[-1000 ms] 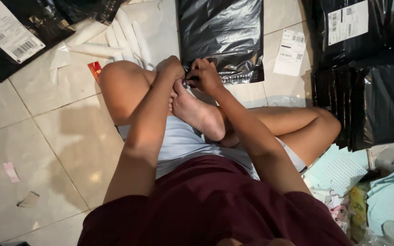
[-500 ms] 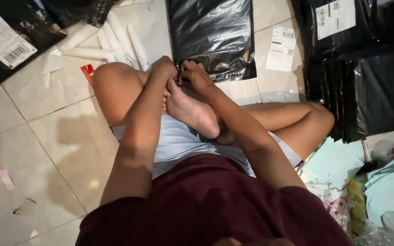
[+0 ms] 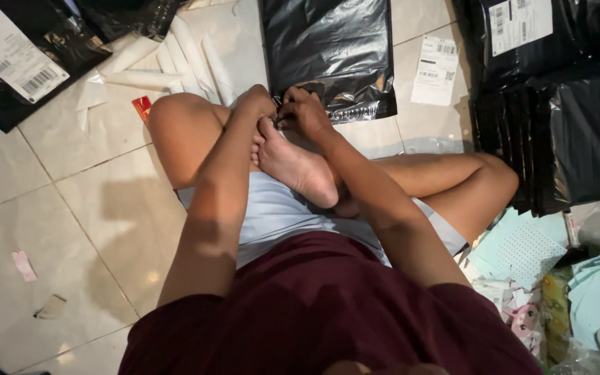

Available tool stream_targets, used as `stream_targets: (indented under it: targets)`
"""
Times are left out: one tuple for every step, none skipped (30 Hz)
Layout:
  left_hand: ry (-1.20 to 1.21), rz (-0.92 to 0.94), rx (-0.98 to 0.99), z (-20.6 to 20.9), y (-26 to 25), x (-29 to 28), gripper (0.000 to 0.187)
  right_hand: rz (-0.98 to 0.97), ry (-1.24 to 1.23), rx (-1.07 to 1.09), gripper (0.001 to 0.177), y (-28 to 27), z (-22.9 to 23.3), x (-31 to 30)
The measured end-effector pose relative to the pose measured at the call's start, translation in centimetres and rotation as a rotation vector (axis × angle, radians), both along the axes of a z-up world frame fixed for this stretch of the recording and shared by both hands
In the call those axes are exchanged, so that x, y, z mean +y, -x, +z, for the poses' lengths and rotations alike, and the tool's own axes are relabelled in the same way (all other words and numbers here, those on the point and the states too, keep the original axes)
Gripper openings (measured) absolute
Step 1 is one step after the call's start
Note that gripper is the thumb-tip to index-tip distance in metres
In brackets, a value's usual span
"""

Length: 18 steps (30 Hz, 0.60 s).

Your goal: The person sits on the floor and repeatedly packs folded dark garments into black plastic shipping bags. They seal each bag and affix a white shipping label before stacking the completed packages.

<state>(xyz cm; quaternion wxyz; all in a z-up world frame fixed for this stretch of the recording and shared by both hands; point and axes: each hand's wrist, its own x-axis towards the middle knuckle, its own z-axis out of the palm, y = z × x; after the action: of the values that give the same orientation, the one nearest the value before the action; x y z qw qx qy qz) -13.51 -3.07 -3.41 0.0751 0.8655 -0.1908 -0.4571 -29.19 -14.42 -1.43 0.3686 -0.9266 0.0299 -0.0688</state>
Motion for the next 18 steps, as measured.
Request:
stream_targets:
  targets:
    - [-0.011,0.004,0.006,-0.1,-0.1,-0.1,0.042,-0.001,-0.014,0.001,0.024,0.1,-0.1,0.0]
    - [-0.023,0.008,0.012,-0.2,-0.2,-0.2,0.042,-0.005,-0.006,-0.007,0.019,0.1,-0.3,0.0]
    - [-0.035,0.013,0.019,-0.2,-0.1,-0.2,0.041,-0.009,0.002,-0.016,0.014,0.2,-0.5,0.1]
    - [-0.048,0.014,0.021,-0.1,-0.1,-0.3,0.042,-0.013,0.009,-0.026,0.013,0.1,-0.5,0.2]
    - [-0.062,0.015,0.023,0.0,0.0,-0.3,0.042,0.008,-0.008,-0.024,0.012,0.0,-0.3,0.4]
    - [-0.075,0.013,0.023,0.1,-0.1,-0.4,0.043,0.027,-0.024,-0.023,0.011,-0.1,0.0,0.5]
    - [-0.069,0.007,0.021,0.1,-0.1,-0.4,0.041,0.046,-0.040,-0.022,0.010,-0.1,0.5,0.6]
    - [-0.062,0.000,0.019,0.0,0.0,-0.4,0.038,0.068,-0.041,-0.019,0.009,-0.1,1.0,0.6]
    - [-0.055,-0.007,0.017,-0.2,0.0,-0.4,0.036,0.090,-0.042,-0.015,0.008,0.0,1.4,0.6]
    - [-0.046,-0.002,-0.001,-0.4,0.1,-0.5,0.035,0.112,-0.040,-0.013,0.007,0.1,1.6,0.4]
    - [-0.037,0.004,-0.019,-0.7,0.2,-0.4,0.033,0.126,-0.079,-0.015,0.007,0.7,1.4,0.1]
    - [-0.028,0.011,-0.034,-1.1,0.3,-0.4,0.032,0.139,-0.082,-0.030,0.009,1.6,0.8,-0.3]
    - [-0.035,-0.017,-0.047,-1.4,0.1,-0.6,0.031,0.161,-0.059,-0.055,0.011,3.1,-0.2,-1.8]
    - [-0.044,-0.045,-0.057,-1.6,0.1,-0.6,0.031,0.175,-0.047,-0.074,0.014,4.9,-1.6,-3.4]
    - [-0.052,-0.073,-0.067,-1.8,0.1,-0.6,0.031,0.214,0.074,-0.074,0.016,7.4,-3.0,-6.6]
    - [-0.053,-0.045,-0.082,-1.9,0.2,-0.6,0.032,0.249,0.212,-0.082,0.019,10.2,-4.2,-10.6]
    - [-0.053,-0.017,-0.097,-1.8,0.3,-0.6,0.033,0.280,0.344,-0.097,0.021,13.4,-4.5,-14.4]
    - [-0.052,0.011,-0.111,-1.7,0.5,-0.6,0.034,0.120,0.441,0.069,0.024,17.6,-3.9,-18.3]
